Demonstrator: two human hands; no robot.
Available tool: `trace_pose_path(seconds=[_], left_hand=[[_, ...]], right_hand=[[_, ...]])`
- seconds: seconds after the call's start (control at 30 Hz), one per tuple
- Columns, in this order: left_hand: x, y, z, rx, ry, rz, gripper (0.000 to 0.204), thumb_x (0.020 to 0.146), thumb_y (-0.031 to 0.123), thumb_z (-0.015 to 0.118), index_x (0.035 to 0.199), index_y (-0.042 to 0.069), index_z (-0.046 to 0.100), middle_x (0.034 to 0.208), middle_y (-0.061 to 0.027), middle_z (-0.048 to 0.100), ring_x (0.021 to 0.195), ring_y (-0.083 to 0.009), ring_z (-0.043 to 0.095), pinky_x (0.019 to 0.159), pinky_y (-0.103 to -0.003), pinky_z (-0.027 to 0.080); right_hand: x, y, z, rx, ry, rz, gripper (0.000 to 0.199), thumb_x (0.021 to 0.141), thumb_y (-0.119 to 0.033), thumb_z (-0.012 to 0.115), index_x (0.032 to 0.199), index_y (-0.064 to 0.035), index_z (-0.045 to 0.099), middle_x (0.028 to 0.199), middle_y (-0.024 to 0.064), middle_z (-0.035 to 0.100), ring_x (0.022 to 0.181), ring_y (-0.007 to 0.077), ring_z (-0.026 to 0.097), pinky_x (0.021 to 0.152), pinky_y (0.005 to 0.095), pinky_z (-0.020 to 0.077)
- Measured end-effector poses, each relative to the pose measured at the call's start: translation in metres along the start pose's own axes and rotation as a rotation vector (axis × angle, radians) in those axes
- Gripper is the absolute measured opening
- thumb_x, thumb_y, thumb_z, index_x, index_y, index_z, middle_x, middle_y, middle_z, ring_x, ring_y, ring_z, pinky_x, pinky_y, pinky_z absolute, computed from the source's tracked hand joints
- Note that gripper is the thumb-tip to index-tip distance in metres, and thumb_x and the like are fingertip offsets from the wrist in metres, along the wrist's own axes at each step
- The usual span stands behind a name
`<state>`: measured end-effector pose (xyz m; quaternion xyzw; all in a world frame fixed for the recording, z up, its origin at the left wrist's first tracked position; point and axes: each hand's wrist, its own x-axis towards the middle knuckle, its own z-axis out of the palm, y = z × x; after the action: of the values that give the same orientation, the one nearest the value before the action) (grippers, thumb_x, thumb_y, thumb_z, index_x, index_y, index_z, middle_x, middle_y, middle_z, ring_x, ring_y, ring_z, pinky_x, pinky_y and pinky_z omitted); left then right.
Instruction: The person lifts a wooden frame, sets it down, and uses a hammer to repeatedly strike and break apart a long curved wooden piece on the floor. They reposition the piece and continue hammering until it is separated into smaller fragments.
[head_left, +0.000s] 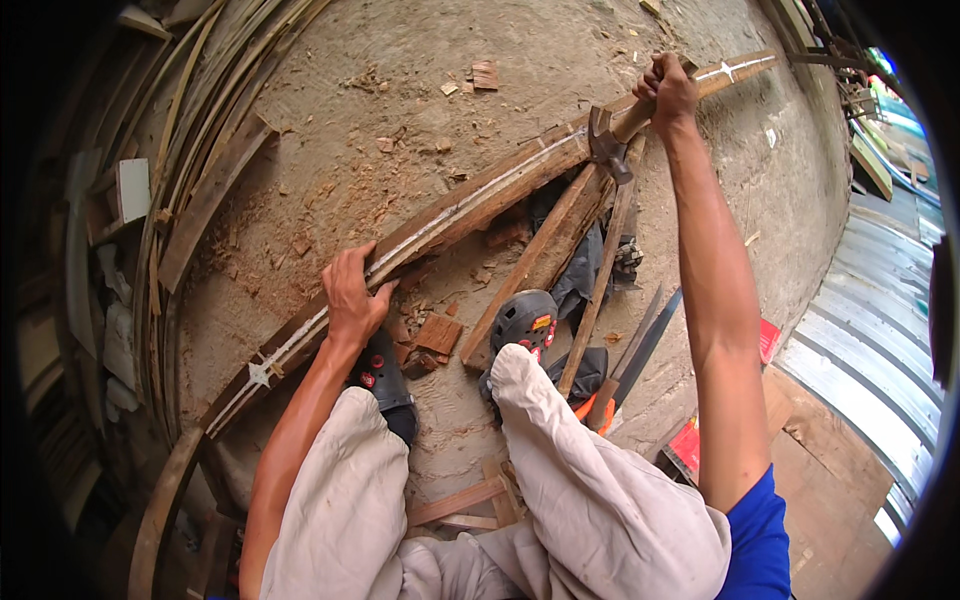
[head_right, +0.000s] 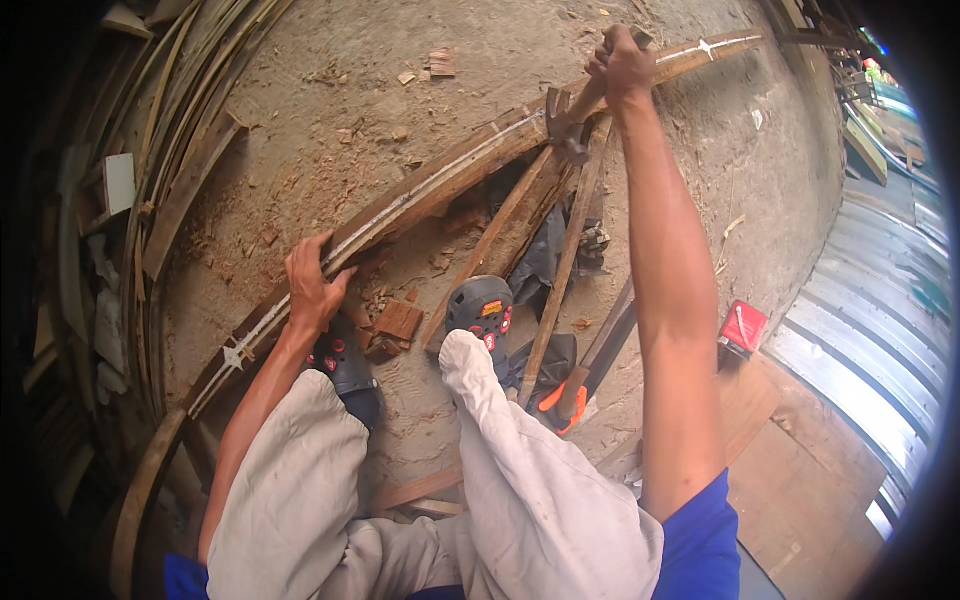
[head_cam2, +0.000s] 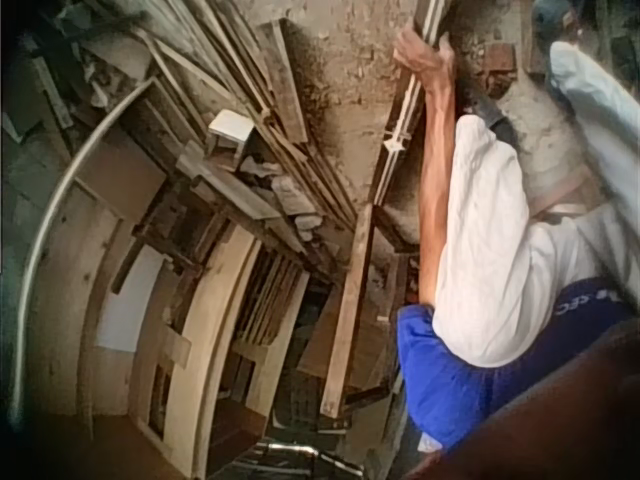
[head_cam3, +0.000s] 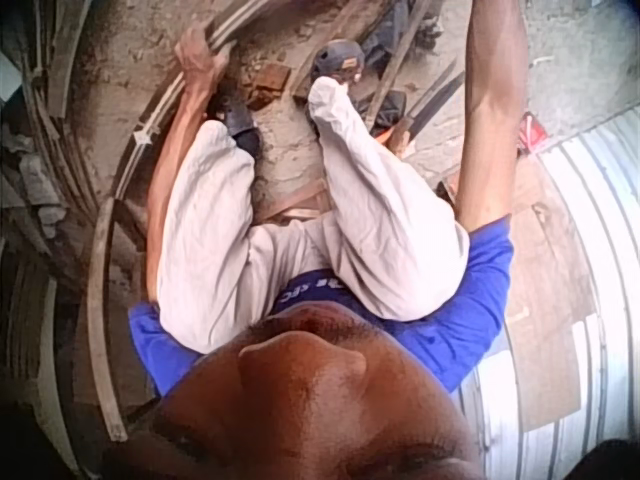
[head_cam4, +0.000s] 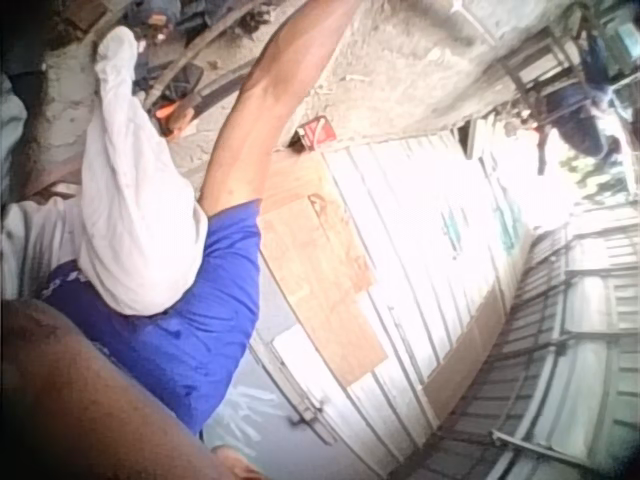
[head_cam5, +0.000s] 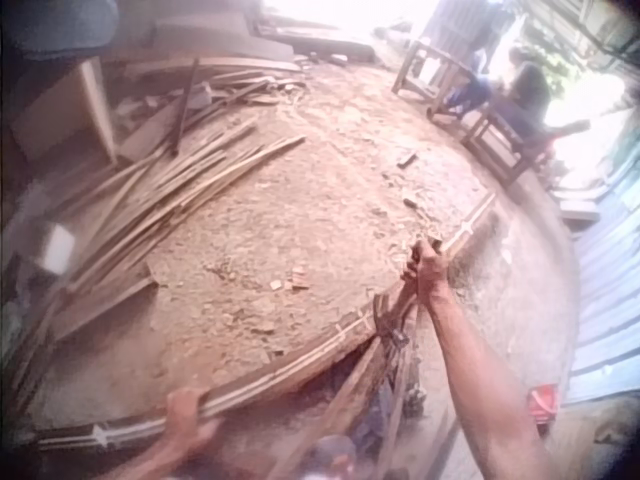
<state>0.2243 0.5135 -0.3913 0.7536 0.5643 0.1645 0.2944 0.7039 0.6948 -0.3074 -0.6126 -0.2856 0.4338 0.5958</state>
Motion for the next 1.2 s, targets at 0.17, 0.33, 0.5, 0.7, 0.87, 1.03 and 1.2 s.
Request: trace_pose_path(seconds=[0.17,0.33,0.5,0.7,0.87,1.03,1.2], left_hand=[[0.004,-0.003,-0.003,-0.028,-0.039,-0.016,0.067,0.072,0.016,0.084,0.131,0.006,0.054,0.117,-0.0150,0.059,0.115,-0.0343,0.055,0.102,-0.045,0.036],[0.008,-0.008,-0.007,-0.043,-0.103,-0.039,0.068,0.074,0.017,0.083,0.133,0.007,0.052,0.118,-0.0152,0.058,0.116,-0.0349,0.054,0.101,-0.045,0.036],[0.007,-0.009,-0.007,-0.030,-0.082,0.004,0.068,0.074,0.018,0.083,0.134,0.007,0.051,0.119,-0.0155,0.057,0.116,-0.0353,0.054,0.101,-0.045,0.037],[0.007,-0.010,-0.006,-0.035,-0.062,0.021,0.068,0.074,0.018,0.082,0.134,0.007,0.051,0.119,-0.0155,0.057,0.116,-0.0351,0.054,0.101,-0.045,0.037],[0.005,-0.010,-0.005,-0.029,-0.046,0.028,0.068,0.074,0.018,0.082,0.133,0.007,0.051,0.118,-0.0148,0.057,0.115,-0.0344,0.054,0.101,-0.045,0.037],[0.006,-0.012,-0.003,-0.018,-0.024,0.040,0.068,0.073,0.019,0.082,0.133,0.008,0.053,0.121,-0.0142,0.059,0.117,-0.0336,0.056,0.101,-0.043,0.038],[0.005,-0.013,-0.001,-0.030,-0.017,0.030,0.067,0.073,0.019,0.083,0.132,0.009,0.053,0.118,-0.0125,0.058,0.115,-0.0325,0.054,0.100,-0.043,0.037]], right_hand=[[-0.003,-0.010,-0.003,-0.141,-0.077,0.122,0.036,0.097,-0.031,0.063,0.074,-0.0121,0.044,0.058,-0.0013,0.039,0.052,0.0123,0.044,0.058,0.0280,0.0433],[-0.029,0.003,0.010,-0.397,-0.191,-0.058,0.040,0.095,-0.037,0.070,0.067,-0.0114,0.056,0.054,-0.0051,0.046,0.047,0.0088,0.048,0.045,0.0266,0.0416],[-0.034,0.006,0.029,-0.933,-0.727,-0.282,0.040,0.097,-0.032,0.061,0.063,-0.0113,0.058,0.054,-0.0021,0.050,0.045,0.0096,0.043,0.041,0.0267,0.0322],[-0.065,0.018,0.056,-1.026,-1.037,-0.309,0.026,0.086,-0.021,0.066,0.065,-0.0064,0.061,0.059,0.0038,0.062,0.052,0.0159,0.059,0.051,0.0370,0.0521],[-0.088,0.019,0.070,-1.157,-0.982,-0.382,0.015,0.078,-0.017,0.074,0.077,-0.0027,0.070,0.068,0.0134,0.070,0.060,0.0250,0.068,0.058,0.0382,0.0539],[-0.088,0.010,0.063,-1.115,-0.917,-0.388,0.020,0.078,-0.020,0.076,0.079,-0.0012,0.070,0.073,0.0154,0.071,0.062,0.0277,0.068,0.059,0.0382,0.0525],[-0.089,0.025,0.066,-0.991,-0.982,-0.542,0.019,0.082,-0.018,0.074,0.075,-0.0022,0.065,0.060,0.0101,0.062,0.054,0.0178,0.058,0.051,0.0347,0.0445]])
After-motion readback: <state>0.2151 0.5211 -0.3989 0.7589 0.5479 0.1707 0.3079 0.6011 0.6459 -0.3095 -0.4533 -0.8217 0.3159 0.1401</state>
